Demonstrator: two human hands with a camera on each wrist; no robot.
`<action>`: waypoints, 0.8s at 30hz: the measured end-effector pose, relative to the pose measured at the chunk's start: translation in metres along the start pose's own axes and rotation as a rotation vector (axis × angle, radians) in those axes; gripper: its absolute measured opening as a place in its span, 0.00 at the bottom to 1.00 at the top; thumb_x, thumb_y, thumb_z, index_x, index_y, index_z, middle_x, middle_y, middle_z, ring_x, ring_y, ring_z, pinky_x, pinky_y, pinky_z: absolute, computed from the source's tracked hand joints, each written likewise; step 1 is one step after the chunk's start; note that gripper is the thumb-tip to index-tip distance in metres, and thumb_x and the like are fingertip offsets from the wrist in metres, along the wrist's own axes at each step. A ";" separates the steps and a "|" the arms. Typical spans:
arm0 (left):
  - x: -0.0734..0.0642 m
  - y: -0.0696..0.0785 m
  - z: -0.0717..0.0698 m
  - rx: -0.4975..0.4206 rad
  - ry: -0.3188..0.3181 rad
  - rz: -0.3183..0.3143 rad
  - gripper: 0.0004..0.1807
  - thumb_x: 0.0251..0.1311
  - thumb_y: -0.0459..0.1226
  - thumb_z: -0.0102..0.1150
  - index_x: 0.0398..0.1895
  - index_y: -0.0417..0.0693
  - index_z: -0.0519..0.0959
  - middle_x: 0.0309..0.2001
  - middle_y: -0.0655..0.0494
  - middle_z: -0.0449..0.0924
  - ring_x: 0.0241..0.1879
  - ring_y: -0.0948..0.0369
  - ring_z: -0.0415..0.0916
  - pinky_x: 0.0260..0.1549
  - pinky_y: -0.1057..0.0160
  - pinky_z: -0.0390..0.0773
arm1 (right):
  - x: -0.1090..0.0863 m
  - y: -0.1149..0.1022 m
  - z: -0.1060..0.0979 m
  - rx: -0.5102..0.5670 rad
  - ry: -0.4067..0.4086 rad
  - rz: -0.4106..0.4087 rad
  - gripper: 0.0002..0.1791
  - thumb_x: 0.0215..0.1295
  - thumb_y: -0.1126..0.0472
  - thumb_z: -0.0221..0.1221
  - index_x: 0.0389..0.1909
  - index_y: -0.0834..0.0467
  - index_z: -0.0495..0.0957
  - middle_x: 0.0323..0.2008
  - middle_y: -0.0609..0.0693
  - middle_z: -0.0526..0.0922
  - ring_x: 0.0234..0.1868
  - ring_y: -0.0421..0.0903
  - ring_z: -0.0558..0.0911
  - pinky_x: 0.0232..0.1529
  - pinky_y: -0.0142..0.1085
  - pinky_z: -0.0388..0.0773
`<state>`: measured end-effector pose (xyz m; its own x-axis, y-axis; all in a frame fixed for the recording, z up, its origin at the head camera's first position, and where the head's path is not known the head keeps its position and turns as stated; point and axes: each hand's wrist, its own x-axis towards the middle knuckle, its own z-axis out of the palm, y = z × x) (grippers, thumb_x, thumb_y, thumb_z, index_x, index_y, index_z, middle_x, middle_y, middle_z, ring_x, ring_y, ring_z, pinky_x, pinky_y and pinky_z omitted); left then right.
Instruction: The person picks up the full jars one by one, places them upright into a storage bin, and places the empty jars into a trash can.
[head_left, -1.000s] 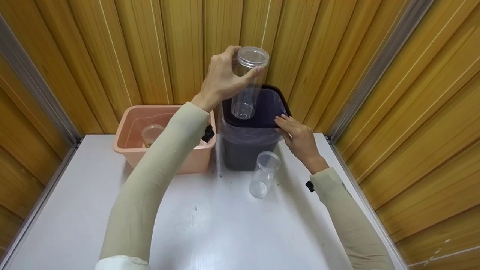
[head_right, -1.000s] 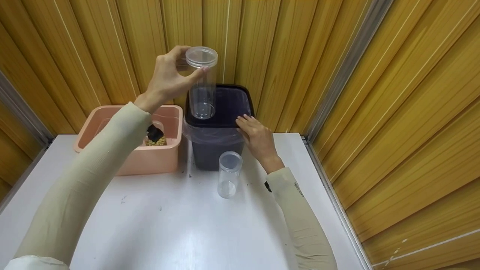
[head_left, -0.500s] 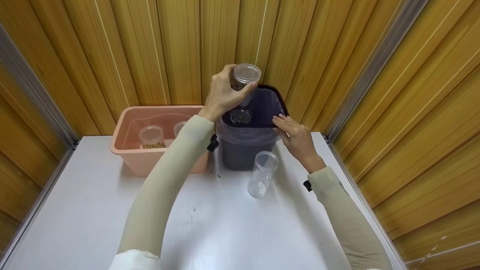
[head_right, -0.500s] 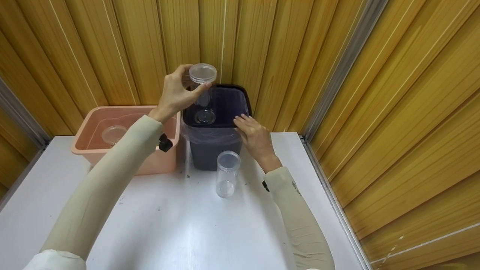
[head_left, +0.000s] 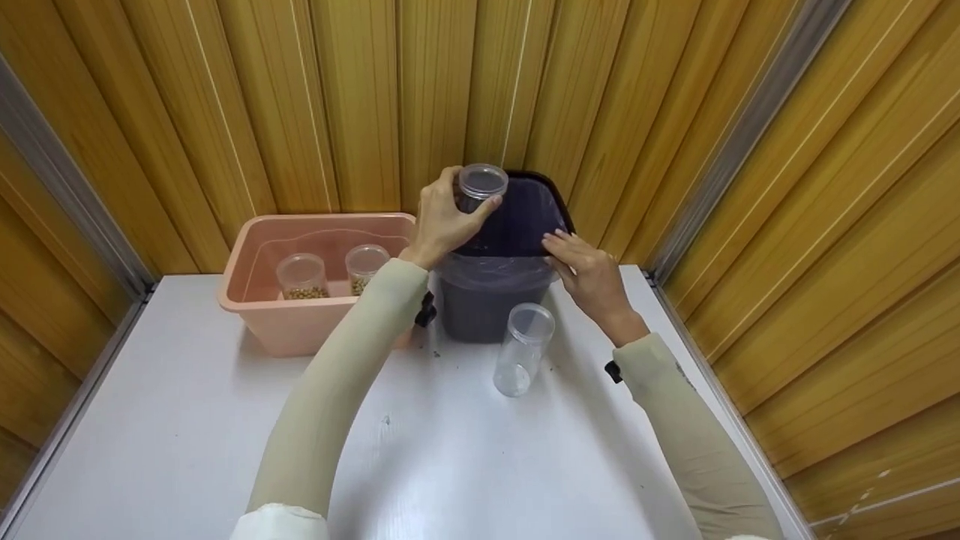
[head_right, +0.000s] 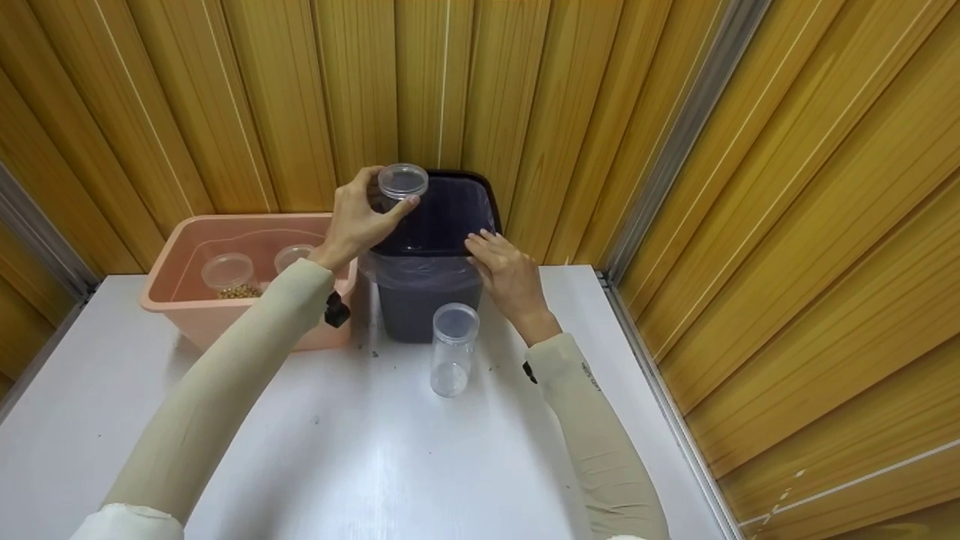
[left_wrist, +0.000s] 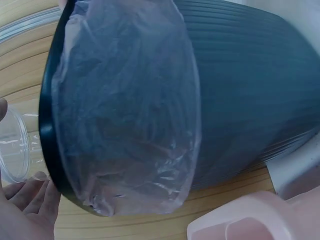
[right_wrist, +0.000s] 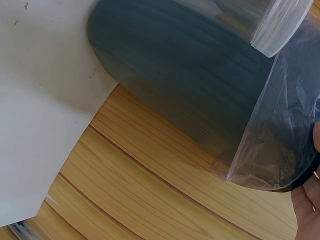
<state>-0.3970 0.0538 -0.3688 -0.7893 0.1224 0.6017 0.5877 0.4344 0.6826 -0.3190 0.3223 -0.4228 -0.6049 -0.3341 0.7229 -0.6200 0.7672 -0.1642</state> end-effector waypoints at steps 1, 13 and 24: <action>-0.001 -0.001 0.001 0.001 0.002 -0.001 0.39 0.59 0.52 0.77 0.64 0.34 0.77 0.56 0.40 0.87 0.56 0.48 0.86 0.56 0.52 0.84 | 0.000 0.000 0.000 0.000 0.000 -0.001 0.17 0.72 0.64 0.67 0.60 0.61 0.87 0.59 0.55 0.88 0.64 0.57 0.86 0.66 0.52 0.82; -0.004 -0.013 0.007 0.001 0.020 0.005 0.39 0.58 0.49 0.78 0.64 0.32 0.76 0.54 0.38 0.87 0.55 0.45 0.85 0.56 0.50 0.83 | 0.001 -0.001 -0.001 -0.008 -0.003 -0.009 0.17 0.73 0.63 0.66 0.60 0.61 0.87 0.58 0.55 0.89 0.64 0.56 0.86 0.67 0.50 0.81; -0.010 -0.021 0.006 0.007 0.024 0.028 0.40 0.59 0.50 0.77 0.65 0.32 0.76 0.55 0.38 0.86 0.55 0.45 0.85 0.56 0.49 0.83 | 0.004 -0.003 0.001 0.008 -0.017 -0.011 0.17 0.73 0.63 0.66 0.60 0.61 0.87 0.59 0.55 0.88 0.65 0.56 0.86 0.67 0.50 0.81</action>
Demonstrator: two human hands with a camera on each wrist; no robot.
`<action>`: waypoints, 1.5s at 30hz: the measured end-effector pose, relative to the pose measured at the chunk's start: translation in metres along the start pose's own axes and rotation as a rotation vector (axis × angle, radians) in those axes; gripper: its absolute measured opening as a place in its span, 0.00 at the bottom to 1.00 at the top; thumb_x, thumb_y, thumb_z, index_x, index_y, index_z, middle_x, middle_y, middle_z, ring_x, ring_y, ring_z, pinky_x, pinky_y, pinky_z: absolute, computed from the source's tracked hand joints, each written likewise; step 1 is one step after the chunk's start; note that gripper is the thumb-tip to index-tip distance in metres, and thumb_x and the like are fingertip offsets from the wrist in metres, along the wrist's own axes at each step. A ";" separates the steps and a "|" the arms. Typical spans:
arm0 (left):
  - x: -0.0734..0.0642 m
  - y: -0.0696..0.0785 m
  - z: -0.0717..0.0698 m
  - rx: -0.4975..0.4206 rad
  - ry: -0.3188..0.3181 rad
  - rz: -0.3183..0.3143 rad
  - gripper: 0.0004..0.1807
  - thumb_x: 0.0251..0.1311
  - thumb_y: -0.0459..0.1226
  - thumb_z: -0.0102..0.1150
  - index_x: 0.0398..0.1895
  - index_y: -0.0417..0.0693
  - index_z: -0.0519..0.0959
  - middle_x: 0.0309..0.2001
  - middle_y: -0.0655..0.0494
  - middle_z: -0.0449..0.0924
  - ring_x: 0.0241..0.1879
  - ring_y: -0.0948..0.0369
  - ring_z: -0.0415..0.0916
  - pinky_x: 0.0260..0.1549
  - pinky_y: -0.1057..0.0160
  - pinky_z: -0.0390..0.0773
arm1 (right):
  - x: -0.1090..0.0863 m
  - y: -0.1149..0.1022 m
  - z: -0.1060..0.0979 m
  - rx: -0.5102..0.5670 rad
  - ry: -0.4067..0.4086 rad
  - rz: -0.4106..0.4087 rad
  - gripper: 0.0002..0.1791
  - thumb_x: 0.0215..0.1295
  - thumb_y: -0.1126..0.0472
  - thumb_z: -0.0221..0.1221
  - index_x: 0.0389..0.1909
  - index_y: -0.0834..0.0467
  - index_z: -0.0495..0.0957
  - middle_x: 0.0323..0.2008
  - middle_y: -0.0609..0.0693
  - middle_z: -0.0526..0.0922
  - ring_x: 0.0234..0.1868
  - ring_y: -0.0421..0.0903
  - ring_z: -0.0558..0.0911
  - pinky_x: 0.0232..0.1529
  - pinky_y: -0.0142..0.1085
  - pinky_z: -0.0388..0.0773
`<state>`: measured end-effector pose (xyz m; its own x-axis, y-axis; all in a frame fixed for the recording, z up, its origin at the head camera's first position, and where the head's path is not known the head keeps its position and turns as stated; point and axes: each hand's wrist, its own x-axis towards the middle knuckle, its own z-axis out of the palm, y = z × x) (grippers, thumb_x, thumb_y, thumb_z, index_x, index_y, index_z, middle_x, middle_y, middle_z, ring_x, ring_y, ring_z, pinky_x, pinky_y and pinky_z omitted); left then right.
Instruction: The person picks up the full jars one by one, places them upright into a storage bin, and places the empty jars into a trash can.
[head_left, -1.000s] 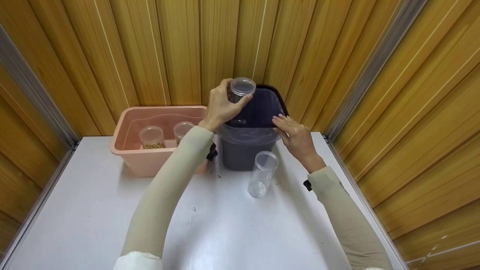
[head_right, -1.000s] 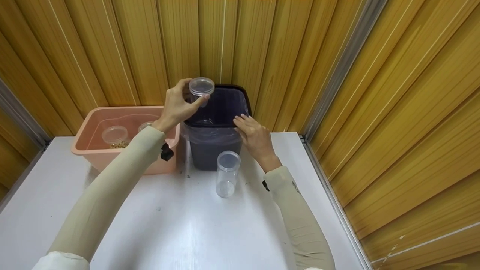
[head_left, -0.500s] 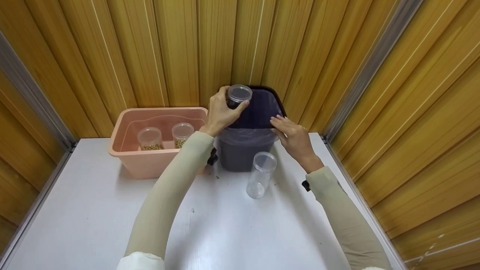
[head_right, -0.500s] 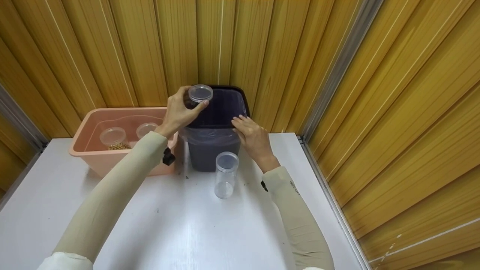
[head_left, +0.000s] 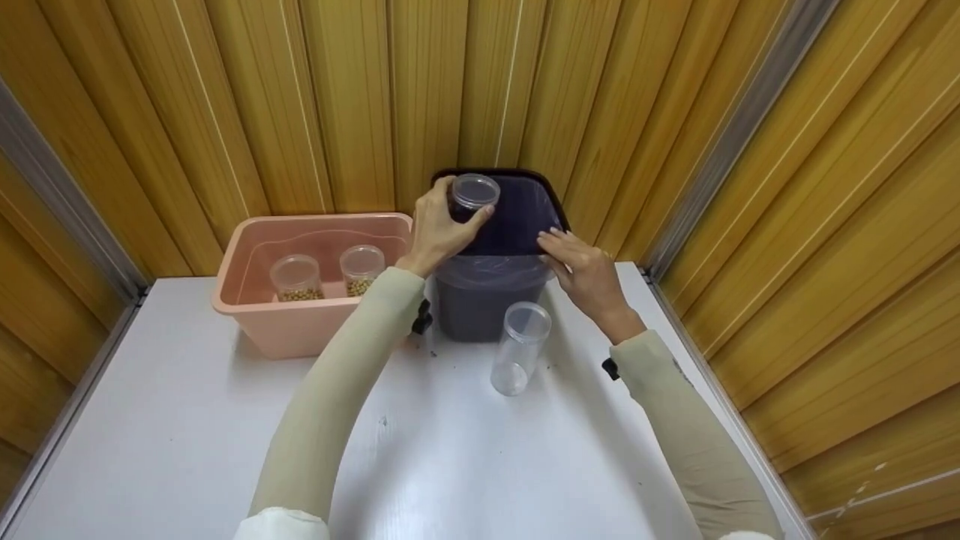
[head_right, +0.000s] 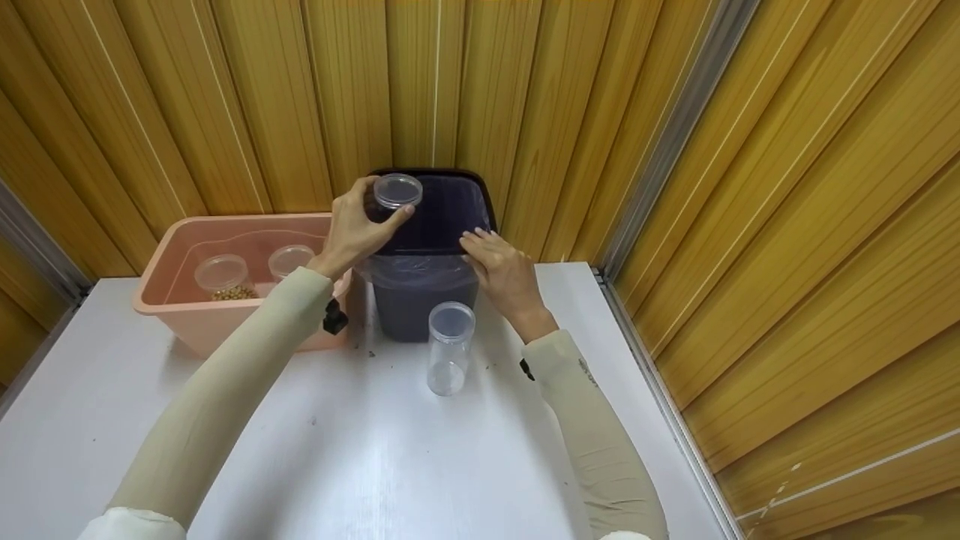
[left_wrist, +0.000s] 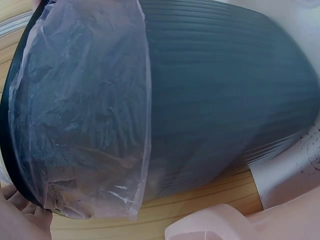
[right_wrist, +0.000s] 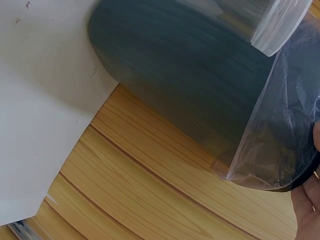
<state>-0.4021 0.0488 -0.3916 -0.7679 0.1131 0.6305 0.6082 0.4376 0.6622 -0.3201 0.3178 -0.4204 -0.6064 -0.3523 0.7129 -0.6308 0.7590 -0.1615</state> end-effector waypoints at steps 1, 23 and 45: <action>0.000 0.000 0.000 0.000 0.001 0.003 0.39 0.59 0.50 0.77 0.65 0.31 0.76 0.55 0.38 0.86 0.56 0.45 0.85 0.57 0.49 0.83 | 0.000 0.000 0.000 -0.001 -0.002 0.002 0.17 0.73 0.63 0.66 0.60 0.61 0.87 0.59 0.55 0.88 0.65 0.56 0.86 0.67 0.50 0.81; -0.004 0.005 -0.011 -0.036 -0.066 -0.024 0.38 0.61 0.50 0.76 0.66 0.35 0.75 0.63 0.39 0.82 0.62 0.45 0.83 0.63 0.53 0.81 | 0.004 -0.002 0.002 0.005 -0.007 -0.017 0.17 0.74 0.63 0.66 0.60 0.60 0.87 0.59 0.55 0.89 0.64 0.56 0.86 0.68 0.50 0.81; -0.032 0.038 -0.015 -0.085 -0.091 0.127 0.34 0.61 0.50 0.76 0.61 0.35 0.79 0.58 0.40 0.85 0.59 0.45 0.83 0.63 0.53 0.81 | 0.005 0.002 -0.003 -0.009 -0.005 -0.007 0.17 0.73 0.63 0.66 0.60 0.60 0.87 0.58 0.56 0.89 0.63 0.57 0.86 0.65 0.52 0.82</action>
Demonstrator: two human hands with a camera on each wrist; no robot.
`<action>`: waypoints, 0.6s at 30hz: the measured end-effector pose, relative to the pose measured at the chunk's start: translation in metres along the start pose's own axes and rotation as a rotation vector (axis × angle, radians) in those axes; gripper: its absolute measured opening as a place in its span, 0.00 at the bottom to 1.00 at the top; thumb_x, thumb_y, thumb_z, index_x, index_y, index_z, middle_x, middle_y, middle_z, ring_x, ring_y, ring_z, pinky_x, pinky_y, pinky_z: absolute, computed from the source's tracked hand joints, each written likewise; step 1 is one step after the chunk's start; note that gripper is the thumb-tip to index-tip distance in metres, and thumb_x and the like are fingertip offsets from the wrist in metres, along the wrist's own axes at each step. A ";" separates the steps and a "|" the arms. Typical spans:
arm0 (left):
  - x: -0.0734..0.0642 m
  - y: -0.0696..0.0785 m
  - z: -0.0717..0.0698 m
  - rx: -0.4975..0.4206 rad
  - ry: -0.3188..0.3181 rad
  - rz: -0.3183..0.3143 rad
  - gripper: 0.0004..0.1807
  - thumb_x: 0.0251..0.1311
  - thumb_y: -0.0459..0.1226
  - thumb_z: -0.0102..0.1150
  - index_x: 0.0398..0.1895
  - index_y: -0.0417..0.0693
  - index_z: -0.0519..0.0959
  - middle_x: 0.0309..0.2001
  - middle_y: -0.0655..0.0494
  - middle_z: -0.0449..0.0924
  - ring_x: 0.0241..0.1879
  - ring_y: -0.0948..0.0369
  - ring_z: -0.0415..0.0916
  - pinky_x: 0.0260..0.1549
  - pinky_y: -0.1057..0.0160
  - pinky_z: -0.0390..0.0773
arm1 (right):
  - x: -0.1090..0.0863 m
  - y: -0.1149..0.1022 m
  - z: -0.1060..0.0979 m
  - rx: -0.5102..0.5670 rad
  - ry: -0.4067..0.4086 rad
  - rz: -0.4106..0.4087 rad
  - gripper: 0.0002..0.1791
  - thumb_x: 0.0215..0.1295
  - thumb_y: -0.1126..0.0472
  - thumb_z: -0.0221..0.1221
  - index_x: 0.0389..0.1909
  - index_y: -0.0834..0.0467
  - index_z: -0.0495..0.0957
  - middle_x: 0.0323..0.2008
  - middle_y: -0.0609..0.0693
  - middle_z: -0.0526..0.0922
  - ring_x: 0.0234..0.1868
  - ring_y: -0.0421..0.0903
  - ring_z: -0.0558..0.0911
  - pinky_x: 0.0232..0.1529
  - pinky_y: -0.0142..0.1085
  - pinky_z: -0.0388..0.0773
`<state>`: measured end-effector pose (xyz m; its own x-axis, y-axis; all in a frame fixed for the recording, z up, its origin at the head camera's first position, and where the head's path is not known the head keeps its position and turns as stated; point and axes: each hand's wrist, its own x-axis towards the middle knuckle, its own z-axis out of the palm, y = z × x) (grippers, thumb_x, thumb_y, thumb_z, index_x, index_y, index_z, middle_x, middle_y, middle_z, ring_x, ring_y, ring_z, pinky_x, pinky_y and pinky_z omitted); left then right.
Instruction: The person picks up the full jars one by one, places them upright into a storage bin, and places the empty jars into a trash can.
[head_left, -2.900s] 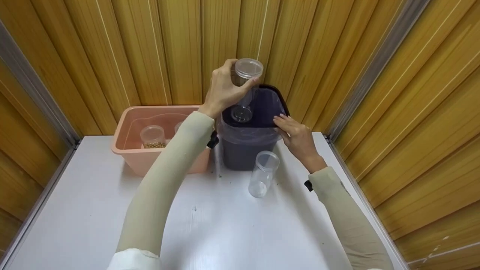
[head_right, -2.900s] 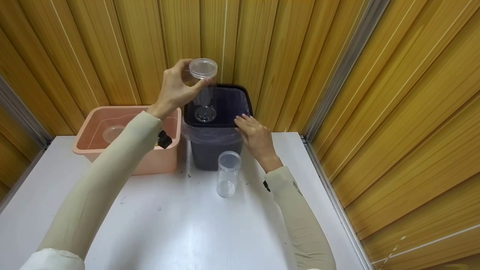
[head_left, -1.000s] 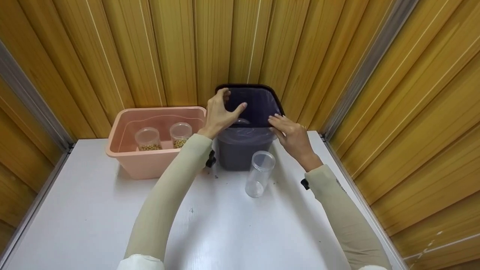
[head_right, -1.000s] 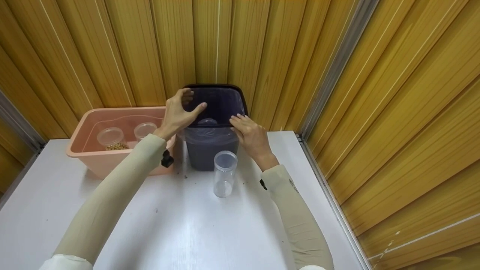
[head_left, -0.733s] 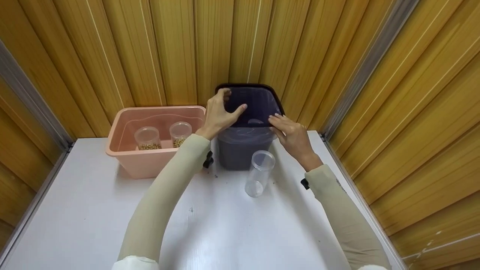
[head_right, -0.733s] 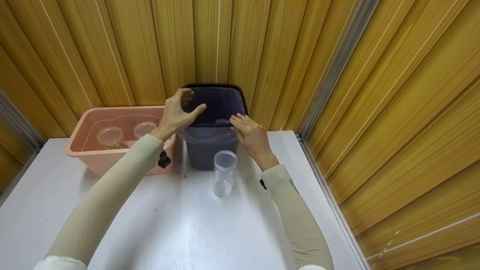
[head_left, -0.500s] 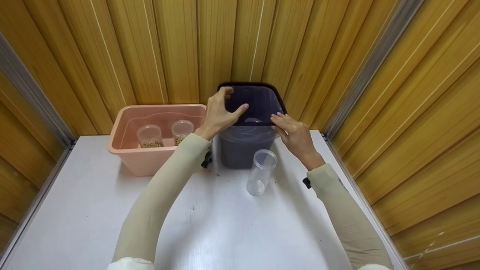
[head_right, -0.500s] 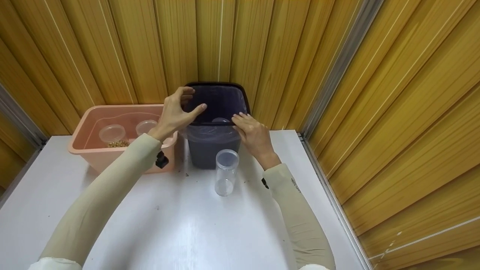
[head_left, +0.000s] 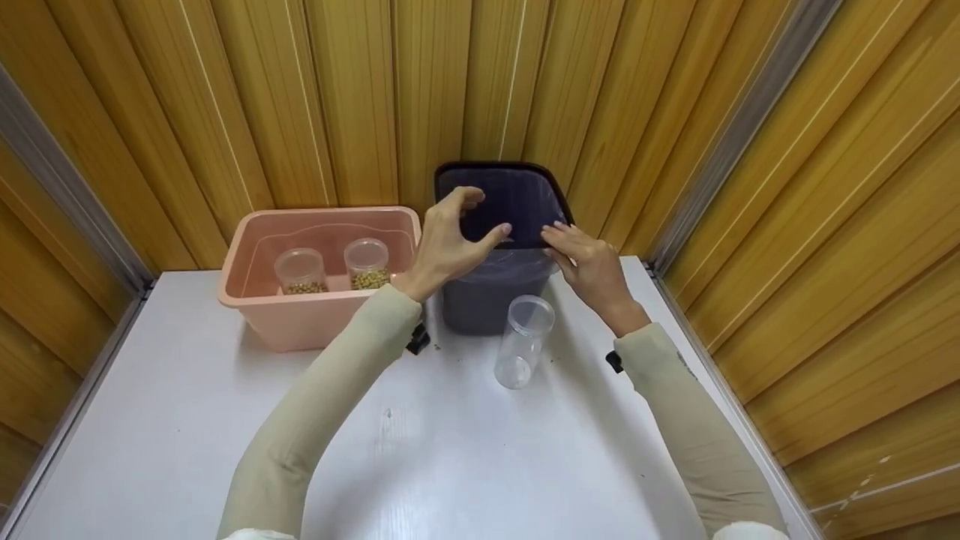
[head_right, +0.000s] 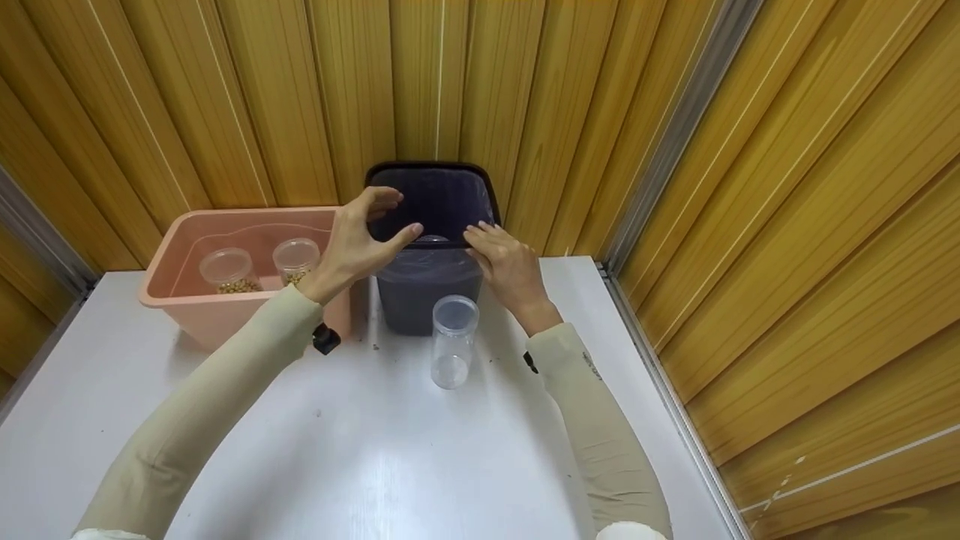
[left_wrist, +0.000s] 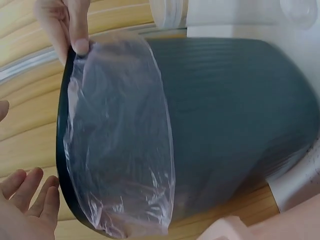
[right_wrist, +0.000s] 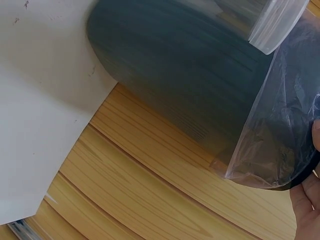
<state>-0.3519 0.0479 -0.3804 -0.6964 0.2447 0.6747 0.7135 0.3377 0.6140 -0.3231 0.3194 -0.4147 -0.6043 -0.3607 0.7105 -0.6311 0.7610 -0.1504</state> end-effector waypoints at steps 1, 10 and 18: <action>-0.002 0.001 0.001 -0.005 0.001 0.015 0.34 0.60 0.50 0.76 0.61 0.35 0.79 0.58 0.39 0.85 0.59 0.45 0.83 0.63 0.53 0.81 | 0.001 0.000 0.000 -0.001 0.001 -0.001 0.17 0.73 0.63 0.66 0.60 0.61 0.87 0.58 0.56 0.89 0.63 0.57 0.86 0.65 0.52 0.83; -0.029 0.013 0.014 -0.057 0.010 0.119 0.33 0.60 0.49 0.77 0.59 0.34 0.79 0.55 0.42 0.86 0.54 0.47 0.84 0.58 0.56 0.84 | 0.000 -0.001 0.000 0.000 -0.003 0.013 0.17 0.73 0.64 0.67 0.59 0.61 0.87 0.59 0.55 0.89 0.64 0.57 0.86 0.66 0.53 0.82; -0.052 0.022 0.028 -0.097 -0.030 0.136 0.34 0.59 0.47 0.77 0.60 0.32 0.79 0.56 0.38 0.86 0.56 0.46 0.85 0.60 0.53 0.84 | -0.003 0.000 -0.002 -0.001 -0.008 0.030 0.17 0.73 0.63 0.67 0.60 0.60 0.87 0.58 0.55 0.89 0.64 0.57 0.86 0.65 0.53 0.82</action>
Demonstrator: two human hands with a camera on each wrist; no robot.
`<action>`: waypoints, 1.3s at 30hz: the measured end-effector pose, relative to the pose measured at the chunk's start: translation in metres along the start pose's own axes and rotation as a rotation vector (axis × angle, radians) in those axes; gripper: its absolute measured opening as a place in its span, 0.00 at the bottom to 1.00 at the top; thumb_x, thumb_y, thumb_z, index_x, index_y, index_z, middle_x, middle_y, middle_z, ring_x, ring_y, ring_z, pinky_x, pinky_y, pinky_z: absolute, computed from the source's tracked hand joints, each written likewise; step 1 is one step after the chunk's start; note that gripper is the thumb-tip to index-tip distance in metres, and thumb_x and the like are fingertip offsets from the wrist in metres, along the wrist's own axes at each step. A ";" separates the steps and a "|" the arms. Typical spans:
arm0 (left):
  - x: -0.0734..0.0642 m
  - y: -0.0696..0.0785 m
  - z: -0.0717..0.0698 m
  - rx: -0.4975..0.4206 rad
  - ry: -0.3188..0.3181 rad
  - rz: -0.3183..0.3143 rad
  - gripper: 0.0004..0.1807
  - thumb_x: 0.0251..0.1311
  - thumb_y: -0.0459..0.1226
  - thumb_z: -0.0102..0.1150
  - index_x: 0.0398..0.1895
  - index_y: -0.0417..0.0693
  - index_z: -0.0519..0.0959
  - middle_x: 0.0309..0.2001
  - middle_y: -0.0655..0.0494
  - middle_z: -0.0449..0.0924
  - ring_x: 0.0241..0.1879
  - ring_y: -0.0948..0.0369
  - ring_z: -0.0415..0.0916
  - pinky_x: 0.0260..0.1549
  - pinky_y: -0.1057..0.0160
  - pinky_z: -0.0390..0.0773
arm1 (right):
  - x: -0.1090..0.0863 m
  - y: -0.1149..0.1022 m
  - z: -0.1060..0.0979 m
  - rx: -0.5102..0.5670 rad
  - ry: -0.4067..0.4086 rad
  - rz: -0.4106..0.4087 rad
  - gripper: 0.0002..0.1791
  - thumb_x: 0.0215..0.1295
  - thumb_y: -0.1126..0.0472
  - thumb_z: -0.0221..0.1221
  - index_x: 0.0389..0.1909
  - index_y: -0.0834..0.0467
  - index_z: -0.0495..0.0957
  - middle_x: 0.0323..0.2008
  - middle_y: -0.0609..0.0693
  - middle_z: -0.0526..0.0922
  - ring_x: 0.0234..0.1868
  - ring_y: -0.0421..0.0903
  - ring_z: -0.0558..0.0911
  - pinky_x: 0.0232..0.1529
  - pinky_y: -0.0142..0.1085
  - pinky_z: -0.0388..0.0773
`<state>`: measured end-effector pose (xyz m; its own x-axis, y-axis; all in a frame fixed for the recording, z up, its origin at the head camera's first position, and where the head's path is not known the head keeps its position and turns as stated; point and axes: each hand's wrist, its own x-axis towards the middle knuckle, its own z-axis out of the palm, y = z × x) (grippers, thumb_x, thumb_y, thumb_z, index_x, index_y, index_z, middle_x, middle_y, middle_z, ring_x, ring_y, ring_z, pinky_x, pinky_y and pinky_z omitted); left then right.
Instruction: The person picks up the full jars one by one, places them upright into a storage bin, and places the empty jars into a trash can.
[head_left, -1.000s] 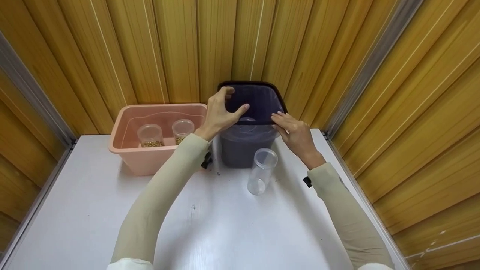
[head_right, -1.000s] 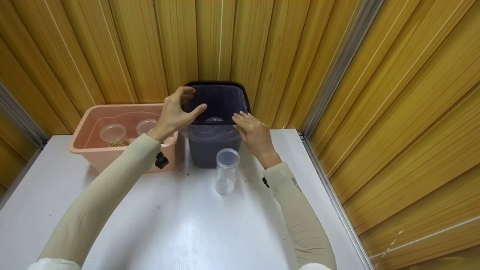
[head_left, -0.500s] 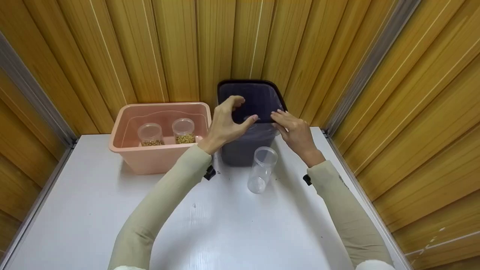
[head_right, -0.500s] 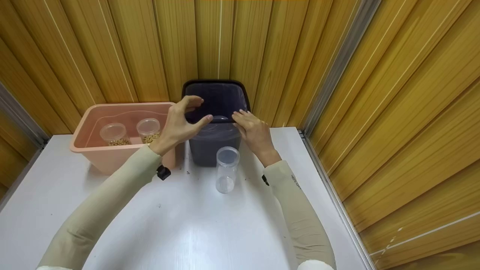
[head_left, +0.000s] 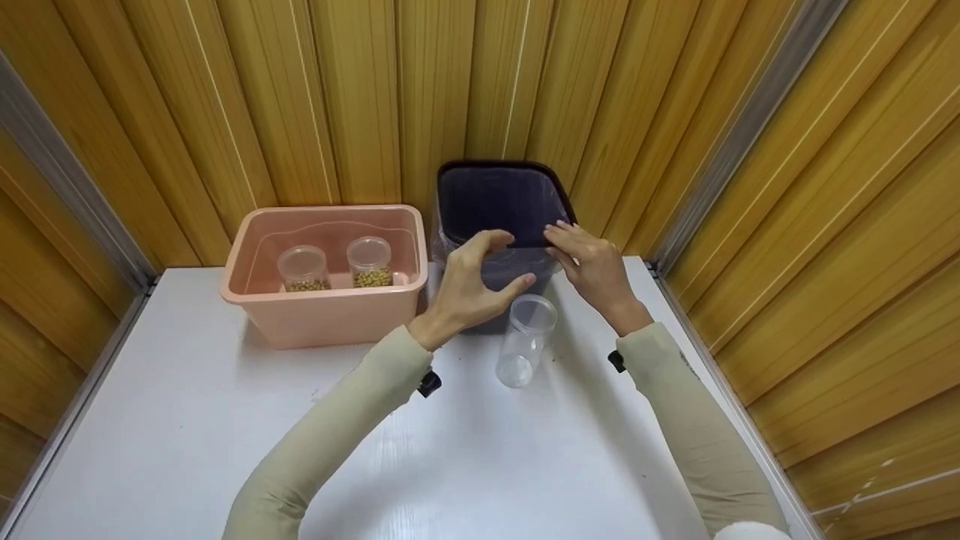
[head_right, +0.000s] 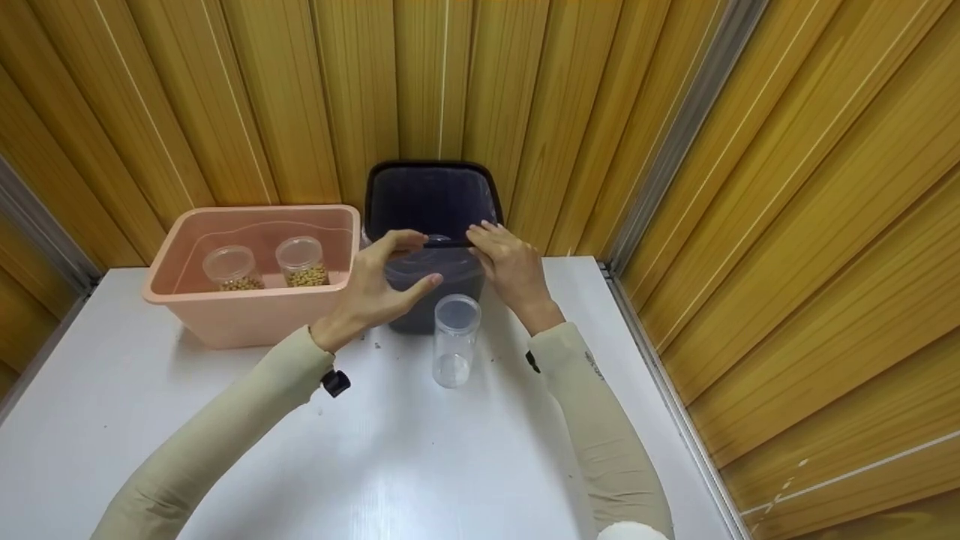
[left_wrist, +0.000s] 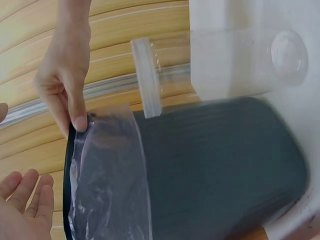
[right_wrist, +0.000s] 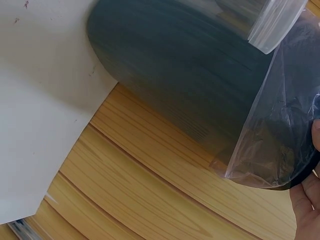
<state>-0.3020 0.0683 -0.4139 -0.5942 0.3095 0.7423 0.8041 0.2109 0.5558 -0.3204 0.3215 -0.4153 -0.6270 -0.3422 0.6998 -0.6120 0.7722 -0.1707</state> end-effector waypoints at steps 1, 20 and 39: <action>-0.003 0.000 0.002 -0.004 -0.008 -0.005 0.34 0.60 0.47 0.77 0.61 0.32 0.79 0.56 0.38 0.85 0.57 0.46 0.85 0.61 0.53 0.84 | 0.000 0.000 0.000 0.001 0.000 0.000 0.17 0.73 0.63 0.66 0.60 0.60 0.87 0.58 0.55 0.89 0.64 0.57 0.86 0.66 0.53 0.82; -0.056 -0.023 0.055 -0.041 -0.156 -0.164 0.44 0.57 0.50 0.79 0.68 0.30 0.74 0.63 0.36 0.81 0.62 0.46 0.82 0.63 0.50 0.82 | -0.002 0.001 0.000 -0.010 0.006 -0.005 0.17 0.74 0.62 0.66 0.60 0.60 0.87 0.59 0.55 0.88 0.64 0.56 0.86 0.66 0.52 0.82; -0.077 -0.041 0.080 -0.042 -0.193 -0.331 0.43 0.52 0.48 0.83 0.67 0.38 0.75 0.59 0.44 0.86 0.58 0.50 0.85 0.59 0.51 0.85 | -0.001 0.001 0.001 0.006 0.004 0.007 0.17 0.74 0.62 0.66 0.60 0.59 0.87 0.59 0.54 0.89 0.64 0.56 0.86 0.65 0.52 0.82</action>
<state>-0.2877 0.1101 -0.5235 -0.8047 0.4003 0.4383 0.5653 0.2915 0.7716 -0.3211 0.3222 -0.4169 -0.6291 -0.3346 0.7017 -0.6108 0.7711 -0.1800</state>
